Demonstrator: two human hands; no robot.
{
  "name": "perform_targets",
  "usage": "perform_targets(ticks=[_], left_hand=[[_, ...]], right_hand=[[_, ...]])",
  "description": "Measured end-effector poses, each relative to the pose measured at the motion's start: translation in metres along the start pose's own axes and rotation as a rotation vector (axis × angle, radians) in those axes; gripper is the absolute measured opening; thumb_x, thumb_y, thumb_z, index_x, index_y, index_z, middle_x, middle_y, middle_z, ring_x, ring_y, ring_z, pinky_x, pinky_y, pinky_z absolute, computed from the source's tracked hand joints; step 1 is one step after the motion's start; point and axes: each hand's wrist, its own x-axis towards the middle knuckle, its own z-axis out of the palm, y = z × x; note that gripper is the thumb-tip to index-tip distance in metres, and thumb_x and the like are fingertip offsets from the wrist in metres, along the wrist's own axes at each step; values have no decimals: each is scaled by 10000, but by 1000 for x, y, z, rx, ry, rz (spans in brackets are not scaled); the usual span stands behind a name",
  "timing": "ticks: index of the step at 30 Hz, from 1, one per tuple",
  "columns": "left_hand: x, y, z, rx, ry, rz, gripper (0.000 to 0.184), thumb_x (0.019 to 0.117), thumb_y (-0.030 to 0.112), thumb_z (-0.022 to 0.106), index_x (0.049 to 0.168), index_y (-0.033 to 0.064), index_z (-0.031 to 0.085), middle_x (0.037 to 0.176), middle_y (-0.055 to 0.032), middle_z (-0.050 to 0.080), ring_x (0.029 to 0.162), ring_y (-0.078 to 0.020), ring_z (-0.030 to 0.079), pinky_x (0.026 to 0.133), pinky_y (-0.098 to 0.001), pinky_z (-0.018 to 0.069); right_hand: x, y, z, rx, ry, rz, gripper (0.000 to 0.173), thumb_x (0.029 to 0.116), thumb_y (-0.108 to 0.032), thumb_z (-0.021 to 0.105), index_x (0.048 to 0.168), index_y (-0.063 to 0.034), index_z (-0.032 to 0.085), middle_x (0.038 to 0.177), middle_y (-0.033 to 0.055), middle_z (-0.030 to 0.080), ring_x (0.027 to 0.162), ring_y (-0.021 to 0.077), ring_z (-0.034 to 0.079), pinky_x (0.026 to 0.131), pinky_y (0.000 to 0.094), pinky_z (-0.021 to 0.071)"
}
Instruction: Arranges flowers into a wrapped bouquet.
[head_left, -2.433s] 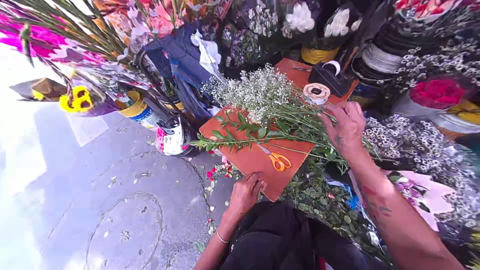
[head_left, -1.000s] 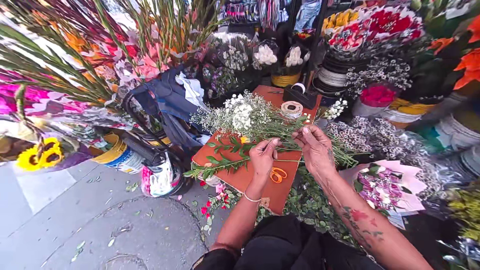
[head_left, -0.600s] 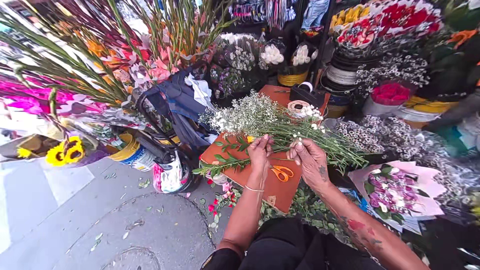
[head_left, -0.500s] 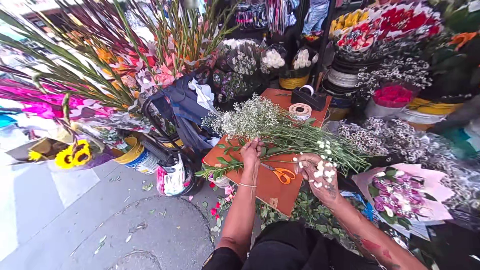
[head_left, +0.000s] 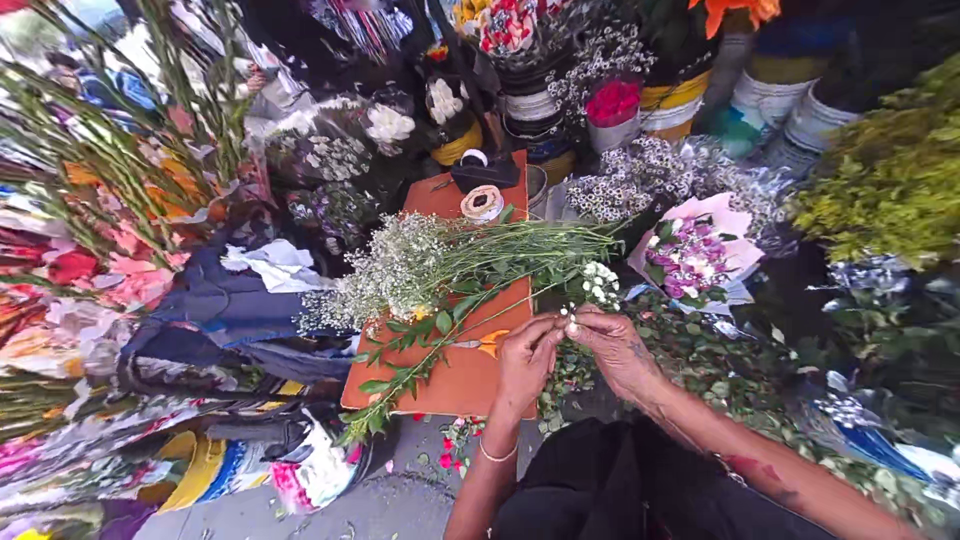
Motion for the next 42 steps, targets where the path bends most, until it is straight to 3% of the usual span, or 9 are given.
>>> perform_targets(ticks=[6, 13, 16, 20, 24, 29, 32, 37, 42], left_hand=[[30, -7, 85, 122, -133, -80, 149, 967, 57, 634, 1005, -53, 727, 743, -3, 692, 527, 22, 565, 515, -171, 523], [83, -40, 173, -37, -654, -232, 163, 986, 130, 645, 954, 12, 752, 828, 40, 744, 641, 55, 597, 613, -144, 513], [102, -61, 219, -234, -883, -433, 209, 1012, 211, 617, 935, 68, 749, 797, 89, 711, 665, 67, 578, 624, -137, 484], [126, -95, 275, -404, -1015, -637, 203, 1004, 217, 617, 970, 98, 778, 870, 57, 760, 754, 5, 679, 716, -197, 571], [151, -135, 316, -440, -1025, -777, 214, 998, 223, 613, 937, 101, 779, 846, 63, 755, 719, 9, 661, 678, -187, 551], [195, -189, 354, -366, -1015, -710, 214, 1004, 92, 565, 991, -24, 744, 912, -19, 764, 833, -52, 704, 816, -264, 585], [224, -227, 378, -5, -889, -554, 256, 1027, 145, 575, 1153, -23, 722, 1086, -94, 741, 954, -93, 691, 873, -282, 565], [261, -276, 431, 748, -552, -207, 374, 1031, 210, 588, 1343, 10, 637, 1356, -208, 628, 1257, -364, 608, 1065, -516, 483], [274, -311, 481, 984, -688, -172, 642, 1031, 366, 585, 1482, -68, 439, 1516, -293, 453, 1409, -437, 442, 1129, -591, 352]], right_hand=[[-1, -21, -82, -40, 147, -25, 85, 895, -53, 733, 945, -73, 798, 917, -55, 678, 881, 18, 625, 818, 201, 542], [-4, -40, -235, -325, -31, -58, 178, 919, -197, 746, 959, -25, 769, 948, 8, 719, 864, -16, 630, 788, 167, 523], [-15, -50, -301, -248, -170, 66, 176, 931, -159, 730, 1054, -38, 760, 1016, 12, 722, 832, 8, 672, 753, 181, 582], [-18, -44, -365, -65, -71, 123, 118, 952, -96, 675, 1014, -28, 750, 945, -7, 755, 739, 39, 701, 696, 217, 614], [1, -30, -418, -131, -25, 119, 139, 944, -101, 683, 1022, -20, 765, 968, 14, 768, 795, 64, 727, 745, 245, 634], [41, -10, -472, -251, 9, 59, 136, 945, -144, 709, 1014, -47, 775, 1003, 7, 769, 870, 66, 732, 815, 249, 630], [60, -7, -505, -357, 228, 43, 133, 932, -139, 714, 1041, -93, 774, 1088, -16, 741, 916, 87, 724, 815, 281, 640], [88, -1, -561, -512, 599, 3, 155, 902, -117, 750, 1054, -106, 721, 1034, -11, 752, 918, 169, 743, 830, 382, 647], [152, 29, -572, -503, 561, -67, 207, 915, -15, 714, 1100, -104, 694, 1026, -29, 765, 870, 151, 766, 796, 336, 667]])
